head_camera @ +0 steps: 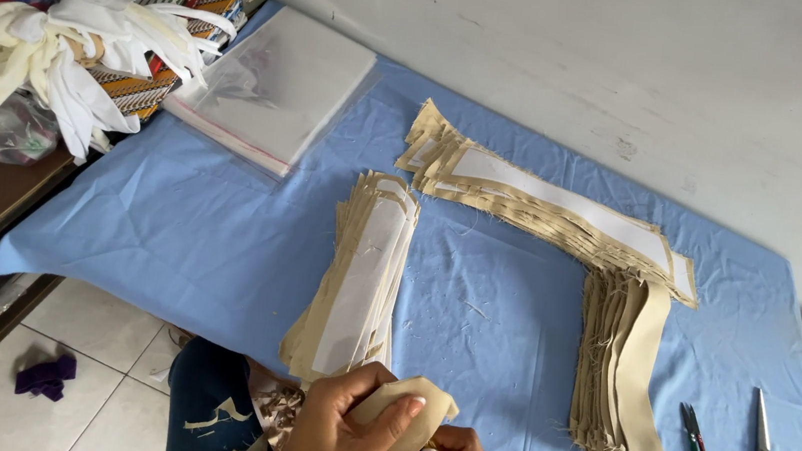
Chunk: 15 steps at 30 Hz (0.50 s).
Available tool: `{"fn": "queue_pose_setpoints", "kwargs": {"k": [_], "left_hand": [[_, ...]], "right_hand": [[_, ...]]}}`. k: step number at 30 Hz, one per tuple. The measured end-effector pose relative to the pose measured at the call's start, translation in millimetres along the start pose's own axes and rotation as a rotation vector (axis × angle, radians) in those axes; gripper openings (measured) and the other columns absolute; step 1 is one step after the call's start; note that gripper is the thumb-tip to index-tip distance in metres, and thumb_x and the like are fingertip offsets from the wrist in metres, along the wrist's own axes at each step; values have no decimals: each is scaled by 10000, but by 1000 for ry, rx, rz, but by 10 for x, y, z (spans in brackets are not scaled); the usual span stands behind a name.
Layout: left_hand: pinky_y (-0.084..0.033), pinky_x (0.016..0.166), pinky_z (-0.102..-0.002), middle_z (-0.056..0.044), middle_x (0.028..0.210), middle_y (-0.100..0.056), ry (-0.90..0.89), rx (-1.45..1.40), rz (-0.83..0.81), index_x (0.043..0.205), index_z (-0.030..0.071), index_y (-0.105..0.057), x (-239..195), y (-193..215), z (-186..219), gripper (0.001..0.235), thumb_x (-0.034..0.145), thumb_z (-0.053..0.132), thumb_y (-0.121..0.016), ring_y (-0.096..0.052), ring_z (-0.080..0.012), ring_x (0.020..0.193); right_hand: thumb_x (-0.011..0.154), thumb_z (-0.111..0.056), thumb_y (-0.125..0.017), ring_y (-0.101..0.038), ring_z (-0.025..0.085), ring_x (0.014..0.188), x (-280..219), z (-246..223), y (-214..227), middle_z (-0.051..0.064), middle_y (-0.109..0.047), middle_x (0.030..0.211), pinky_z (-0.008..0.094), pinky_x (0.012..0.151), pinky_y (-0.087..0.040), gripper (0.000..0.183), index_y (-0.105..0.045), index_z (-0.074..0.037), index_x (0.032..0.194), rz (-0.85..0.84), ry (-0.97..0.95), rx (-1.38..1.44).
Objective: The person is separating individual pieces of cut fabric from a large stack on a work table, likely for inspection or preparation for sewing.
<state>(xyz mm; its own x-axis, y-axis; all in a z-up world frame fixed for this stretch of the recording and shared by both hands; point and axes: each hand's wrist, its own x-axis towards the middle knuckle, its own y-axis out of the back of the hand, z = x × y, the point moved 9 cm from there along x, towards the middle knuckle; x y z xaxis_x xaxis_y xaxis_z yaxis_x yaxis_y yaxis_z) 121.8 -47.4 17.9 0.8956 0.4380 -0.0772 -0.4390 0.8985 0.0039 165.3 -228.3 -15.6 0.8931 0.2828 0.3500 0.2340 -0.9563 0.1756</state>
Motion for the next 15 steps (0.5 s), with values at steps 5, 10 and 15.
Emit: {"fn": "queue_pose_setpoints", "kwargs": {"k": [5,10,15], "left_hand": [[-457,500,-247,23,607,-659,-47,-100,69,809,61,-806,-25,77,142,205,858,256,-764,-563,-78,541],[-611,616,-237,-19,871,-874,67,-123,39,927,147,-891,-26,-7,41,325,728,398,-841,-764,-98,749],[-662,641,-268,-75,730,-856,-119,-217,110,819,58,-860,-18,28,260,174,772,226,-856,-818,-167,704]], "right_hand": [[929,-343,-655,-291,-1,420,-31,73,156,-99,-444,476,202,391,-244,268,-732,-96,857,59,-3,-114],[920,-345,-658,-274,19,484,-128,223,190,-76,-430,538,215,440,-231,265,-690,-102,821,84,-49,-133],[903,-457,-617,-442,23,450,-214,415,229,-59,-645,556,207,446,-377,352,-762,-140,952,83,-161,-248]]}}
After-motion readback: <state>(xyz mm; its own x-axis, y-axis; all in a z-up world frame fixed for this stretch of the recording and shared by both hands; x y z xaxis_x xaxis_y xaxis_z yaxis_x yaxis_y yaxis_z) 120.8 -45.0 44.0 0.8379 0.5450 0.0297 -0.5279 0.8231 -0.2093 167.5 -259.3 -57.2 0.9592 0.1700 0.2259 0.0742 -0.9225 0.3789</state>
